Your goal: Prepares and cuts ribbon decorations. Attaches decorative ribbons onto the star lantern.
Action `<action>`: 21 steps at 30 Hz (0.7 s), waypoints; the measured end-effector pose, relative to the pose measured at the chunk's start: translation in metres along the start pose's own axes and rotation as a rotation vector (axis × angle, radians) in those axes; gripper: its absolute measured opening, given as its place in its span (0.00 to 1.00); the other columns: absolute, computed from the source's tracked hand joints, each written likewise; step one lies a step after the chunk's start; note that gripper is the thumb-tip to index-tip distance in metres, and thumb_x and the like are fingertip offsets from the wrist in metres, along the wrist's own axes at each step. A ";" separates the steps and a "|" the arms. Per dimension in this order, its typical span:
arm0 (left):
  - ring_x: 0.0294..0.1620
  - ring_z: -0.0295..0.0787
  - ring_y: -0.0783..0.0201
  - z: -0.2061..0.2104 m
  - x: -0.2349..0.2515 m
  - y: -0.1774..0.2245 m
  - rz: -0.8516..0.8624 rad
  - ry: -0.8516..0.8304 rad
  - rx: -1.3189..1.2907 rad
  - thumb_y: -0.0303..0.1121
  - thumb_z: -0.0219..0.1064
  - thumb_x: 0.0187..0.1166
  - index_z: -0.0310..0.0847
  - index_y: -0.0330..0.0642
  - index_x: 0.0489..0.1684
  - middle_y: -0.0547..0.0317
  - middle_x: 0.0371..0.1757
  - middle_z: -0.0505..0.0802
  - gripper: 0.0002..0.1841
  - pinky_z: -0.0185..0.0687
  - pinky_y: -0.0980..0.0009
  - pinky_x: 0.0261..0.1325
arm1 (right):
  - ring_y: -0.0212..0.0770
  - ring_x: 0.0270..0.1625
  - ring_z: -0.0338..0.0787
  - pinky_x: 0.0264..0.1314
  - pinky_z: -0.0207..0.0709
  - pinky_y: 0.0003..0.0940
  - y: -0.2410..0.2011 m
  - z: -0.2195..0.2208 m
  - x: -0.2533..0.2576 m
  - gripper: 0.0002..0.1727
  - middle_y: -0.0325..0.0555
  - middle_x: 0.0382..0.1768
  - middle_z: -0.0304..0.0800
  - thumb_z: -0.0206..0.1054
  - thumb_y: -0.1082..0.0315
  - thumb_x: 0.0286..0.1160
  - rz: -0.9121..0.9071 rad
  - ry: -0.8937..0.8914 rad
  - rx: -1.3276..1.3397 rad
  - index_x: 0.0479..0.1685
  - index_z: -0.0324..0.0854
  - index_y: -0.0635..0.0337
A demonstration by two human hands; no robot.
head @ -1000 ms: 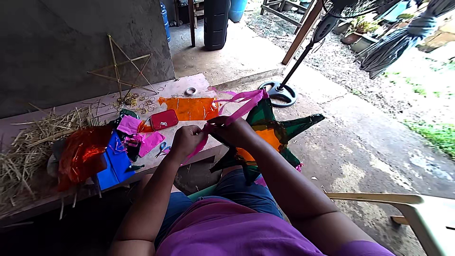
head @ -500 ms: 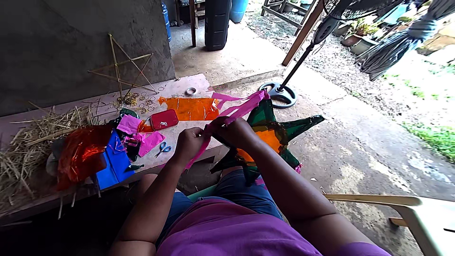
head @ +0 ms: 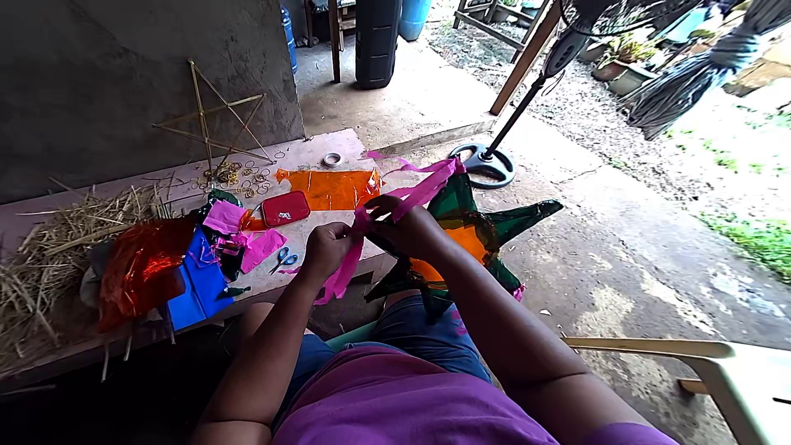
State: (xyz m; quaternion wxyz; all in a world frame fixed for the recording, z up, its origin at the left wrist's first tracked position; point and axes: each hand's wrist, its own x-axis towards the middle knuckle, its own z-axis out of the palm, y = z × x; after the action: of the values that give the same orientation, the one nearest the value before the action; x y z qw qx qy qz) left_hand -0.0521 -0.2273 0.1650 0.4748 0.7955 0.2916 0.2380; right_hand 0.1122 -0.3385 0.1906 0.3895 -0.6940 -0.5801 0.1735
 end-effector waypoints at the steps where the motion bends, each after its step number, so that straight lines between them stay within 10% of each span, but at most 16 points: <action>1: 0.22 0.79 0.72 0.001 0.000 0.000 -0.008 0.005 -0.008 0.34 0.74 0.79 0.87 0.35 0.29 0.59 0.21 0.87 0.12 0.77 0.70 0.33 | 0.45 0.47 0.94 0.53 0.87 0.52 0.000 0.000 0.000 0.19 0.48 0.55 0.93 0.70 0.73 0.78 -0.011 0.003 0.007 0.67 0.82 0.57; 21: 0.22 0.77 0.73 0.010 -0.005 -0.004 -0.057 0.101 -0.086 0.32 0.74 0.79 0.87 0.36 0.31 0.61 0.22 0.86 0.09 0.74 0.73 0.32 | 0.48 0.44 0.90 0.52 0.84 0.52 -0.001 0.002 -0.001 0.10 0.53 0.52 0.91 0.71 0.75 0.75 -0.036 0.046 -0.047 0.52 0.89 0.61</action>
State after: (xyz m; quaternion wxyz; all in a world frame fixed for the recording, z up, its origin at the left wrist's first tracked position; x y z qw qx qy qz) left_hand -0.0501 -0.2360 0.1565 0.4999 0.7526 0.3272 0.2768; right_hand 0.1097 -0.3388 0.1893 0.3895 -0.6961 -0.5874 0.1368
